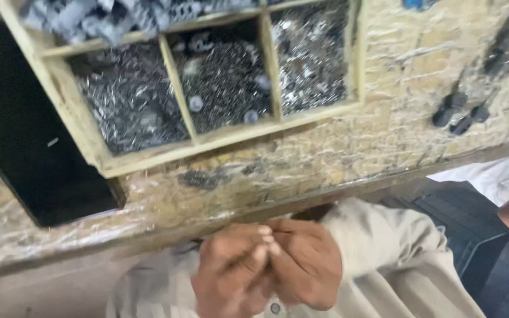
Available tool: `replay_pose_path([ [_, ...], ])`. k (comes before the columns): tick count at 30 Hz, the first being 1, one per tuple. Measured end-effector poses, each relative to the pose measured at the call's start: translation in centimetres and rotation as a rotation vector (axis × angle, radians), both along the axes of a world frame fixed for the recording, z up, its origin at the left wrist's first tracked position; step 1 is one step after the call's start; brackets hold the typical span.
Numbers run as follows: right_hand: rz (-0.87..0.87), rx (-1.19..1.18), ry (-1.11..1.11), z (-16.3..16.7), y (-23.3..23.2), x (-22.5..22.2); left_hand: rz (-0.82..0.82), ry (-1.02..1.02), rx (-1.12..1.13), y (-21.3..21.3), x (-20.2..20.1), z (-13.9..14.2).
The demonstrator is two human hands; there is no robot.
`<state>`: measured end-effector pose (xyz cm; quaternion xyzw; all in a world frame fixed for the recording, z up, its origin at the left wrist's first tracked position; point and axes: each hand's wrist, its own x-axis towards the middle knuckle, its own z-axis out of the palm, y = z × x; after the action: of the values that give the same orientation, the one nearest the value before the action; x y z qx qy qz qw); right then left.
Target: The person repeatedly assembles small key cylinders by inserting a metal pin into a cylindrical housing and then attaching a blue plastic cap. The assembled units are placed on the work surface next to a compartmentalized parts tray.
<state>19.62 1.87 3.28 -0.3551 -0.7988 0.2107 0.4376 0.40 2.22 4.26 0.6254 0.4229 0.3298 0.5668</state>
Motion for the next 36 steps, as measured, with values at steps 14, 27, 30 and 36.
replay_pose_path([
  [14, -0.720, -0.447, -0.485, -0.9, 0.1, 12.8, -0.301, -0.709, -0.630, -0.1, -2.2, -4.9],
  [27, -0.143, -1.083, 0.484, -1.8, -5.7, 1.8, -0.110, -0.066, 0.288, 2.1, -2.9, -2.5],
  [30, -0.112, -0.686, 0.461, -3.0, -6.4, 0.5, -0.158, -0.012, 0.321, 2.4, -3.0, -2.5],
  [36, -0.244, -0.590, 0.542, -3.9, -6.7, -2.8, -0.057, -0.134, 0.177, 1.6, -2.3, -2.9],
])
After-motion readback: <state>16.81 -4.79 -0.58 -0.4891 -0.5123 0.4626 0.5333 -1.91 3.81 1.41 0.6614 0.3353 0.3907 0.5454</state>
